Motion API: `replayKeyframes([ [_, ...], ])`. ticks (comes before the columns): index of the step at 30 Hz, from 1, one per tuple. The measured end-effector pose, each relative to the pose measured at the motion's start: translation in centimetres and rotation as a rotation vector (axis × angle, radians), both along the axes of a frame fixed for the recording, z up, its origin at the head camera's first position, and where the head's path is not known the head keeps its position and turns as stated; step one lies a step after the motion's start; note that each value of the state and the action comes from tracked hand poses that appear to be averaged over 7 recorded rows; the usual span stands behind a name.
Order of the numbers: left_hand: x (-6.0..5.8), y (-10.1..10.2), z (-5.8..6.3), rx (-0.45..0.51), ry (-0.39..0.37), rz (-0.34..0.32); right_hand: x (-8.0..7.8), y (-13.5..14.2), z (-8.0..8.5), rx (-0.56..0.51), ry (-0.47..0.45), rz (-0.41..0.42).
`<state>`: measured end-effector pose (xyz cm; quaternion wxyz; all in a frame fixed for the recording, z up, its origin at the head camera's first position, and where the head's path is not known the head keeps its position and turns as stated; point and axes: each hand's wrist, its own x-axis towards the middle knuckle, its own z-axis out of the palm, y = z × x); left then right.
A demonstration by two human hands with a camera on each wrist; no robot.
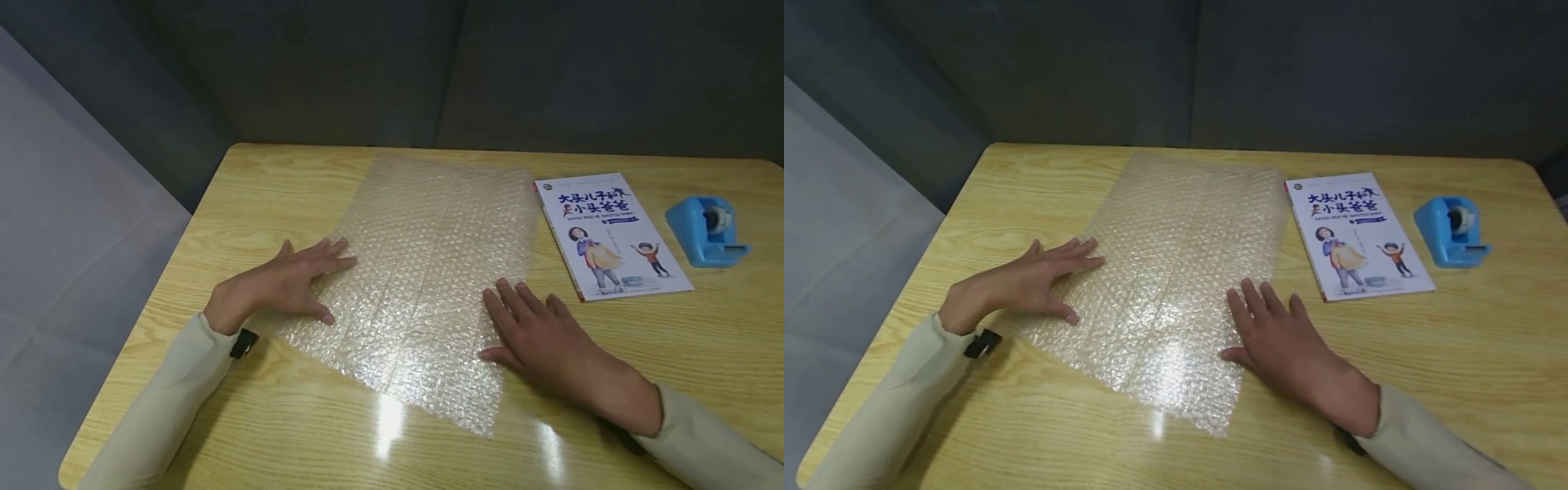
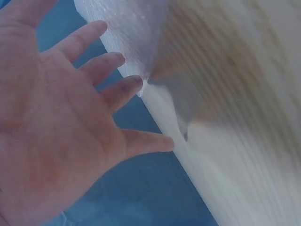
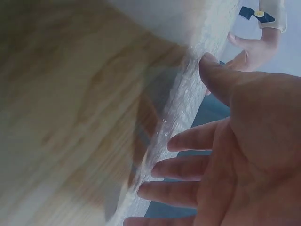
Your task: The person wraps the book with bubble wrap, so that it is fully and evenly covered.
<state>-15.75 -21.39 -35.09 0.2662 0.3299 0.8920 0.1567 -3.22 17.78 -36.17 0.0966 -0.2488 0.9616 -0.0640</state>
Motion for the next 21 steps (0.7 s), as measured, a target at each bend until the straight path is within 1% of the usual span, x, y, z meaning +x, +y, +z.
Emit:
replayKeyframes([
  [6, 0.2, -1.0, 0.1, 0.002, -0.01, 0.027, 0.1, -0.9, 0.0, -0.022, 0.011, 0.022],
  [9, 0.1, -1.6, 0.0, -0.001, -0.022, 0.049, 0.2, -1.2, 0.1, -0.026, 0.03, 0.041],
  [14, -0.1, -2.4, 0.0, 0.002, -0.027, 0.065, 0.2, -1.6, 0.1, -0.044, 0.046, 0.063],
  [21, -0.3, -3.1, 0.3, 0.015, -0.031, 0.088, 0.1, -1.8, -0.2, -0.049, 0.119, 0.113],
])
